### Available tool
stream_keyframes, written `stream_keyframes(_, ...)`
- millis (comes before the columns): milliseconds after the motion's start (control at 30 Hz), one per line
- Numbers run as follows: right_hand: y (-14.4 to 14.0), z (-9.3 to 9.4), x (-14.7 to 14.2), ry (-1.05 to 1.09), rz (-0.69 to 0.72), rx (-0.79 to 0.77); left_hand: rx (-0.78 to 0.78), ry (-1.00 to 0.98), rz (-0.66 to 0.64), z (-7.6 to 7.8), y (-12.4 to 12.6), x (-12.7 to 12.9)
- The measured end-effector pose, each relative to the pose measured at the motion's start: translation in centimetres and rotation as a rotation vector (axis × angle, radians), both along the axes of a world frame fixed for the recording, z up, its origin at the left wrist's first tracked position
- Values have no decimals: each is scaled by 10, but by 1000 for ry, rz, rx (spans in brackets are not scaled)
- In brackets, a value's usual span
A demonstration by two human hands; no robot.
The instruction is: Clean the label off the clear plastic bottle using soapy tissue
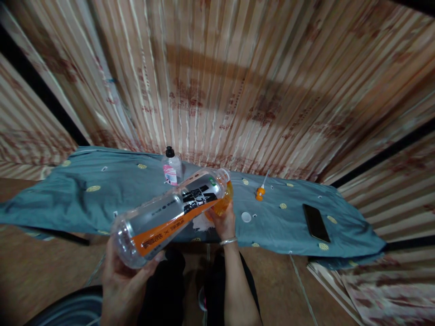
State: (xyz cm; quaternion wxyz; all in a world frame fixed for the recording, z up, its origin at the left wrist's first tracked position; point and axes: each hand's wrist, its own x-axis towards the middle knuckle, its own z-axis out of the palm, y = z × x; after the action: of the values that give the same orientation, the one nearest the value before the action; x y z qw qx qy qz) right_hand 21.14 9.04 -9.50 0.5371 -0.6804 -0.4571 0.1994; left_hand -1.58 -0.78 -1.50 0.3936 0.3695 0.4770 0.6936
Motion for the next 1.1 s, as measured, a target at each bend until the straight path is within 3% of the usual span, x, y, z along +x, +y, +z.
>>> stream_keyframes(267,0,1,1,-10,6,-6,61,4,-11,0,0,1)
stream_keyframes(700,0,0,0,-7,4,-1,-6,34,12,-9,-2,-3)
stream_keyframes(967,0,0,0,-3,4,7,19,11,60,6,-2,6)
stream_keyframes(1100,0,-1,1,13,-1,-8,16,28,27,5,-1,4)
